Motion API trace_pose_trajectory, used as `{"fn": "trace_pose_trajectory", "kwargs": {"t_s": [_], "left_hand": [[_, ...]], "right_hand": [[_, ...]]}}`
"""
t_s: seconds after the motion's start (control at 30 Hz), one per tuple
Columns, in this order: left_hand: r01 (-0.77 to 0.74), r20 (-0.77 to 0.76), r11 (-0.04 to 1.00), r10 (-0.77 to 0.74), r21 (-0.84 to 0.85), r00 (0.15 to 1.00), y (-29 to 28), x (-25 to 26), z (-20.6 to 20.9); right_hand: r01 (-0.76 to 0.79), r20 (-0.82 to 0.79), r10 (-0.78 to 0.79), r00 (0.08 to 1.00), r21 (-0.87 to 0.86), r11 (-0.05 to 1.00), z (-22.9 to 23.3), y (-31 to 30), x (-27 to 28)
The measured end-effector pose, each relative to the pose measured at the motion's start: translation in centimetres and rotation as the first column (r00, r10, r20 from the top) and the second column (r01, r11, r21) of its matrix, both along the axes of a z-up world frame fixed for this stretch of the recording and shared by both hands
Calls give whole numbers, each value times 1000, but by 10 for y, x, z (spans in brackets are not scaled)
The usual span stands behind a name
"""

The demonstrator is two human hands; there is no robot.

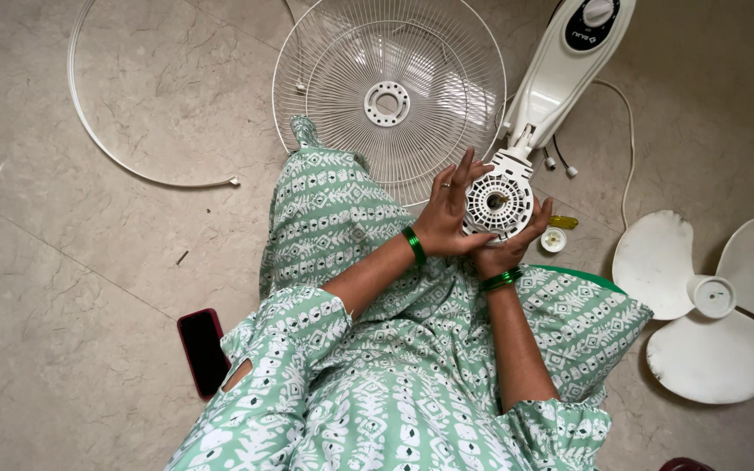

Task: The person assembles a white electric fan by attaching the fan blades to the motor hub, securing them with a cap, and then fitting the front wire cage over the blades. The person handles the fan blades, motor hub, front cage, and a small cap by hand.

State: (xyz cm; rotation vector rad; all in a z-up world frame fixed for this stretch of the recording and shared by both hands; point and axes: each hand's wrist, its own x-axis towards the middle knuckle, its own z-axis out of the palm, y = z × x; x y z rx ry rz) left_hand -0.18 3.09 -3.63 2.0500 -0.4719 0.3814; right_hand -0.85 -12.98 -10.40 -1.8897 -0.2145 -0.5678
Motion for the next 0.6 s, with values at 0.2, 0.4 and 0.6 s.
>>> {"fn": "trace_pose_trajectory", "kwargs": {"t_s": [0.2, 0.4, 0.6], "left_hand": [[-87, 63, 996, 87, 7, 994, -6, 5, -2], [-304, 38, 945, 310, -122, 950, -33, 2, 43], [-244, 195, 931, 301, -270, 933, -4, -8, 63]], "right_hand": [[12, 25, -10, 1000, -65, 998, -9, -4, 1], [-27, -23, 28, 999, 48, 998, -6, 3, 5], [-127, 42, 127, 991, 0, 992, 34, -12, -12]]}}
